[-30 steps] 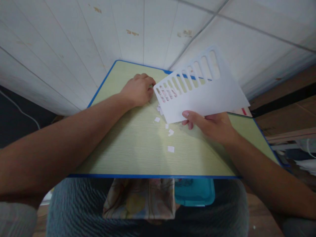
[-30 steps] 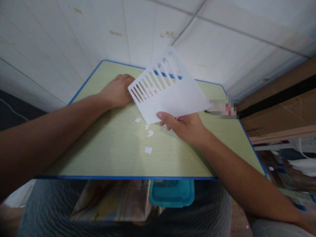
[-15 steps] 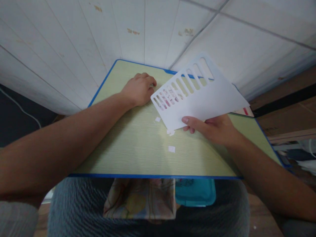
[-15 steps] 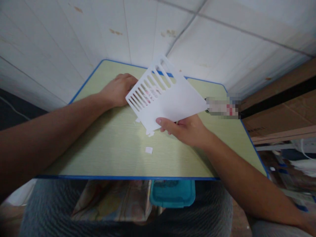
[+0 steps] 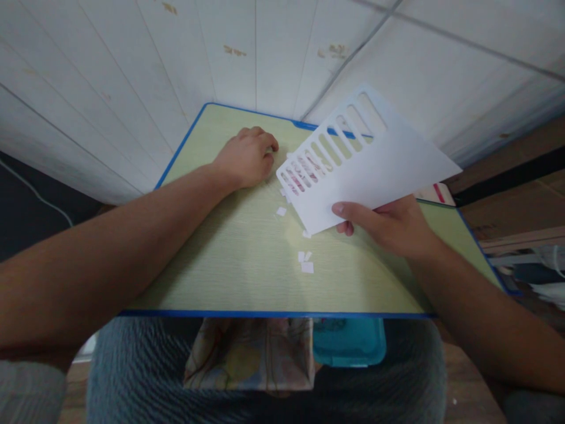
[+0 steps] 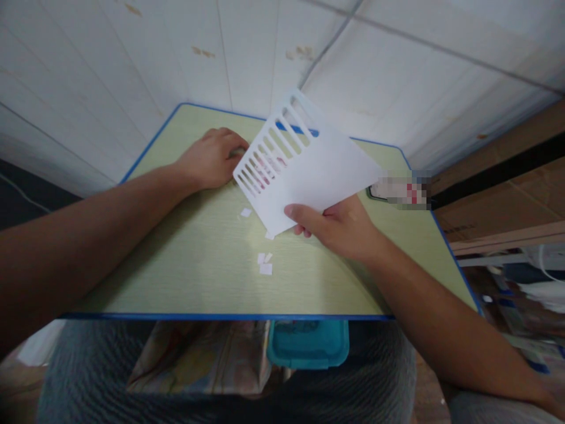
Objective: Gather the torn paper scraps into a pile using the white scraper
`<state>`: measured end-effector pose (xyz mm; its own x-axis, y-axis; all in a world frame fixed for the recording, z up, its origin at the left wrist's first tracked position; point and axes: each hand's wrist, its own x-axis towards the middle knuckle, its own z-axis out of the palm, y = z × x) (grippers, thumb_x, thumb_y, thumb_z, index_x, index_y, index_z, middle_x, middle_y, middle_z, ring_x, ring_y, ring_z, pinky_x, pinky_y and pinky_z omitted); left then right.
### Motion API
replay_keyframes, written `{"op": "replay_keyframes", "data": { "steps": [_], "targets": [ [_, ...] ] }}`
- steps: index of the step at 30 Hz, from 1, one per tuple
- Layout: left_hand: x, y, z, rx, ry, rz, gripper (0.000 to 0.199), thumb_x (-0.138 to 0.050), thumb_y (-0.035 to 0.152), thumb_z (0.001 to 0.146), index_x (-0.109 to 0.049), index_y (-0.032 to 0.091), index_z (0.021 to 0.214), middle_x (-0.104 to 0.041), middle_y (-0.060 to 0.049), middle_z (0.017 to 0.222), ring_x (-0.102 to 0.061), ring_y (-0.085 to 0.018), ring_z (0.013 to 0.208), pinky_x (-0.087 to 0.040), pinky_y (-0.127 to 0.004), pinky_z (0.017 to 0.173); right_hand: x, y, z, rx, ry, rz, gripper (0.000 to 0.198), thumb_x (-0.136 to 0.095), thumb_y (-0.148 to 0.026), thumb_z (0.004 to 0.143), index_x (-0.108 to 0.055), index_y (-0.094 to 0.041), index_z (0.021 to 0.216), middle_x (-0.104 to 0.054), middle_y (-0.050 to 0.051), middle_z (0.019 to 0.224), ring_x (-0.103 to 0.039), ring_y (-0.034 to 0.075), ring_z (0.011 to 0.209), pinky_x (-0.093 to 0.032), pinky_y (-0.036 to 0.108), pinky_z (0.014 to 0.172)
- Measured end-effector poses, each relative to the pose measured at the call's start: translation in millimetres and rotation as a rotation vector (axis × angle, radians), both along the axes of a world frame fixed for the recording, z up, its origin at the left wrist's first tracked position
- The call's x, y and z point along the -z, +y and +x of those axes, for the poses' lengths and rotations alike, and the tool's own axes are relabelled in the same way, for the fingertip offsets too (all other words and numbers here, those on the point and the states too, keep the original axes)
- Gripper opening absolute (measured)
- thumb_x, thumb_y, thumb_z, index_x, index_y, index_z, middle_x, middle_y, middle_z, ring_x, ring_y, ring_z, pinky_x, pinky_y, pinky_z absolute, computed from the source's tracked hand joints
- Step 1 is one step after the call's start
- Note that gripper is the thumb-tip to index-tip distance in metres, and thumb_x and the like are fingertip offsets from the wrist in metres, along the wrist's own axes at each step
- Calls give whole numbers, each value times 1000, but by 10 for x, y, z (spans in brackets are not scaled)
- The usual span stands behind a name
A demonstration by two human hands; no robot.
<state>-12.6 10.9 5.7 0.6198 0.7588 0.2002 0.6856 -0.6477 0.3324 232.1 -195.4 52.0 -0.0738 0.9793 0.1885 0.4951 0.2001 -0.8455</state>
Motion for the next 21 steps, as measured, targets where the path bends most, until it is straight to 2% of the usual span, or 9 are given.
{"op": "replay_keyframes", "data": {
  "steps": [4,7,11,15,18,21],
  "targets": [
    [64,51,15,-7,-20,12,43,-52,39,111,-73,20,145,-71,-12,152,-54,-33,143,-43,-56,132,21,-5,-15,-54,-26,-61,38,-92,-44,97,-72,-26,70,-76,3,63,-72,21,56,-64,34,55],
    [127,116,9,11,-63,36,44,-53,43,110,-75,20,141,-72,-14,149,-58,-37,143,-45,-59,129,-1,-47,-70,-129,34,-126,34,-93,-41,96,-73,-25,73,-75,3,63,-72,20,55,-62,31,52],
    [175,169,-27,49,-82,55,46,-55,46,106,-76,28,142,-74,-11,148,-60,-38,143,-49,-59,129,-62,-106,-127,-200,138,-226,28,-91,-36,95,-75,-23,76,-76,3,65,-71,18,53,-60,27,49],
    [157,136,-38,40,-83,65,46,-57,41,105,-74,32,147,-75,-6,149,-58,-34,143,-49,-59,131,-101,-86,-90,-133,171,-230,27,-91,-33,87,-73,-22,71,-72,2,61,-68,18,52,-59,29,47],
    [107,76,-13,5,-45,61,43,-51,31,108,-76,28,142,-72,-9,154,-59,-32,142,-48,-58,134,-94,-41,-48,-62,253,-250,21,-89,-28,77,-70,-22,71,-69,0,59,-58,16,46,-49,27,39],
    [53,26,20,-30,-6,51,45,-50,27,107,-76,23,144,-71,-13,156,-60,-33,145,-47,-55,135,-85,-19,-37,-53,265,-359,18,-87,-24,72,-69,-21,72,-68,0,60,-56,14,46,-46,25,39]
  ]
}}
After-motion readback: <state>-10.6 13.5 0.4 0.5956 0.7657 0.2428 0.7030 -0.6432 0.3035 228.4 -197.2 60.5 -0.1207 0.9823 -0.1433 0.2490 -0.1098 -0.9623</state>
